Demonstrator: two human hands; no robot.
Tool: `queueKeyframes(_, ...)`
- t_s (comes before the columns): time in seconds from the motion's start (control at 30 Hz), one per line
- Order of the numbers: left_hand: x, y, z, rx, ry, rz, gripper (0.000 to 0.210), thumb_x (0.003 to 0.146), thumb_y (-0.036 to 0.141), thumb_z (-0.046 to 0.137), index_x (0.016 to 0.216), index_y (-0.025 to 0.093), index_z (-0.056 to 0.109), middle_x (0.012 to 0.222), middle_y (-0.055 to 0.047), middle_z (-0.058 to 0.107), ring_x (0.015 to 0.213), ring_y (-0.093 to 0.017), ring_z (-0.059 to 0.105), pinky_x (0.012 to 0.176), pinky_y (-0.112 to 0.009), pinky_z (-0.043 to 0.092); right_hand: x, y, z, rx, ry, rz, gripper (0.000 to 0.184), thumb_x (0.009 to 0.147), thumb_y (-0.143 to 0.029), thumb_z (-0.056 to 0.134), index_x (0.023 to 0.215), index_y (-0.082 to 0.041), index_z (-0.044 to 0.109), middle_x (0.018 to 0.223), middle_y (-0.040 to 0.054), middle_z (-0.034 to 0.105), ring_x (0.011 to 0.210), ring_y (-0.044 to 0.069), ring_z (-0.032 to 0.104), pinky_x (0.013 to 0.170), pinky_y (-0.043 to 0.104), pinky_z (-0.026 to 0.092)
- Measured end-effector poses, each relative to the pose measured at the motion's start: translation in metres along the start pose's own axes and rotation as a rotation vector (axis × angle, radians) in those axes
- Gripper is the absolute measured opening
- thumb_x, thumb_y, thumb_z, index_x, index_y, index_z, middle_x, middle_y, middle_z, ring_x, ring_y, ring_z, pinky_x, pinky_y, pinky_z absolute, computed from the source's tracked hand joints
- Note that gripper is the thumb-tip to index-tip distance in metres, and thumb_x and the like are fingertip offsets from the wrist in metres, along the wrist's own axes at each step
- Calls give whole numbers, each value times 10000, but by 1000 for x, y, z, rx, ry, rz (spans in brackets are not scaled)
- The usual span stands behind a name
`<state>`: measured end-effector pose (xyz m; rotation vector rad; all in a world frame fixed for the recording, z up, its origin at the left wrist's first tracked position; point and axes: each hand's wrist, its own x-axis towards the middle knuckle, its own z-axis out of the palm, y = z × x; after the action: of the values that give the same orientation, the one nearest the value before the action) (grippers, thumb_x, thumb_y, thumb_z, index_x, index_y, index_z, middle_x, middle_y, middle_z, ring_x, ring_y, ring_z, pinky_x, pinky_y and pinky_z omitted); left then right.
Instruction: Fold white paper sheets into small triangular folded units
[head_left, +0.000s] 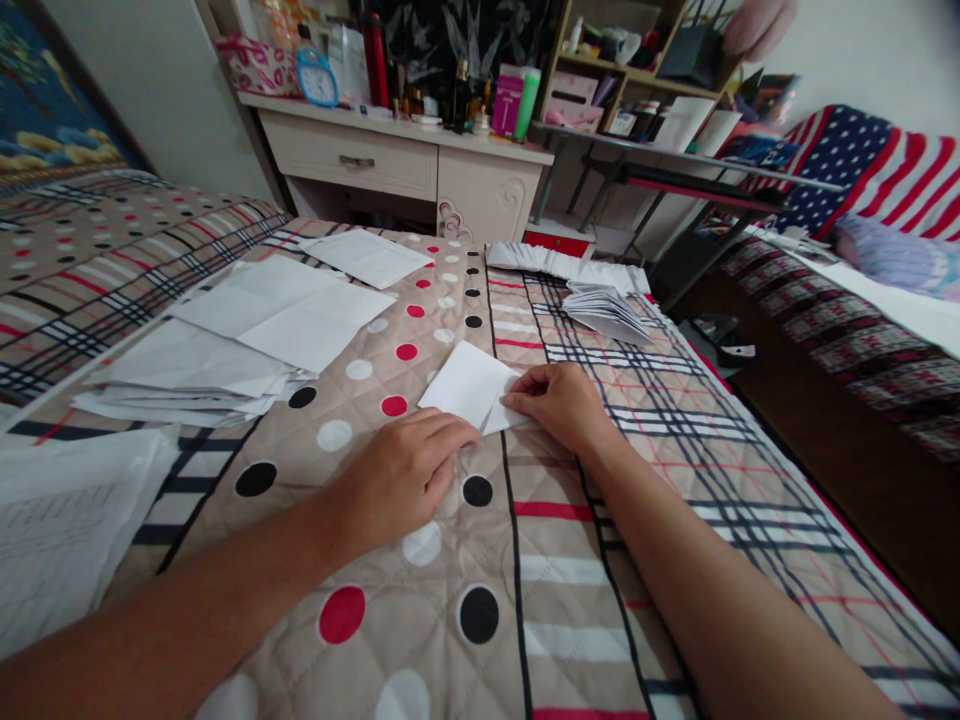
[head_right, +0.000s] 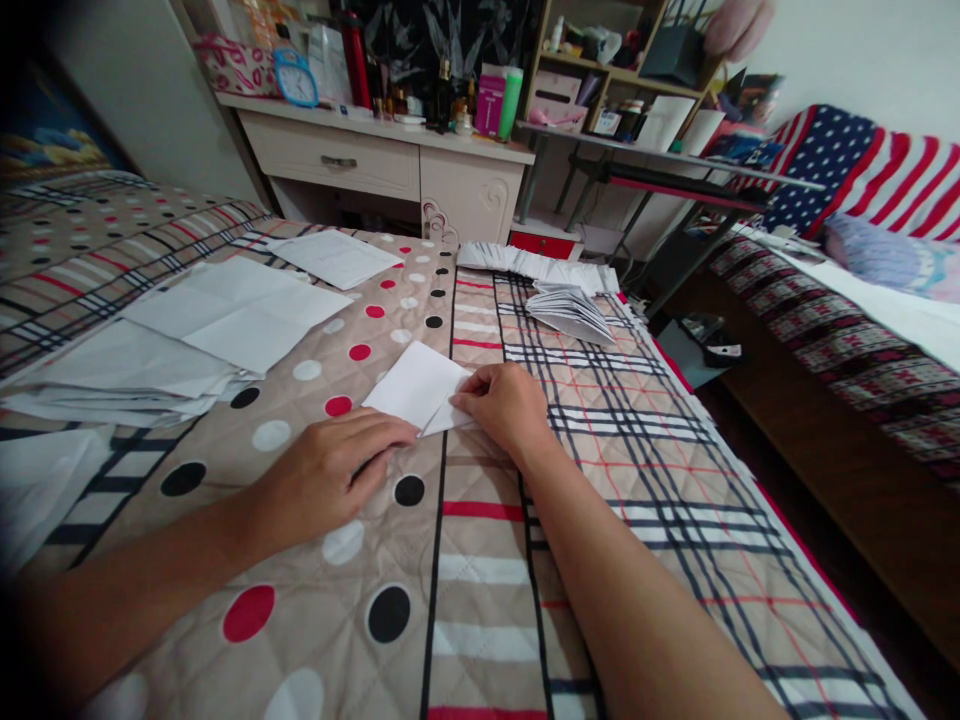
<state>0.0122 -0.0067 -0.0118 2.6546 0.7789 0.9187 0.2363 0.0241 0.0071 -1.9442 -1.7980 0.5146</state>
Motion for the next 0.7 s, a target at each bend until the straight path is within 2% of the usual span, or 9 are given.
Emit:
queueKeyframes(0.13, 0, 4, -2, 60, -85, -9, 379, 825, -1, 488, 1154, 141, 609, 1076, -83, 652, 983, -212, 612, 866, -379, 544, 0, -1, -1, -7, 10, 18, 156, 694, -364, 733, 742, -219, 764, 666, 5, 694, 589, 132, 548, 544, 245, 332)
queueKeyframes(0.37, -1, 5, -1, 103, -60, 24, 320, 847, 12, 475, 1107, 128, 622, 1051, -89, 645, 957, -206, 610, 852, -358, 545, -1, -3, -2, -8, 4, 39, 148, 689, -362, 731, 736, -226, 768, 664, 6, 696, 604, 140, 557, 541, 245, 326)
queueKeyframes(0.53, -2, 6, -1, 156, -118, 50, 387, 869, 31, 461, 1226, 136, 566, 1086, -92, 623, 980, -213, 593, 850, -367, 546, 0, -3, -1, -11, 14, 30, 152, 693, -364, 724, 740, -227, 772, 670, 9, 700, 606, 144, 559, 540, 248, 328)
queueKeyframes(0.7, -1, 8, -2, 195, -172, 24, 328, 887, 61, 445, 1168, 128, 601, 1084, -101, 600, 983, -224, 579, 852, -385, 546, 0, -2, -1, -9, 21, 21, 161, 695, -364, 723, 740, -219, 774, 654, 10, 697, 590, 140, 556, 535, 246, 329)
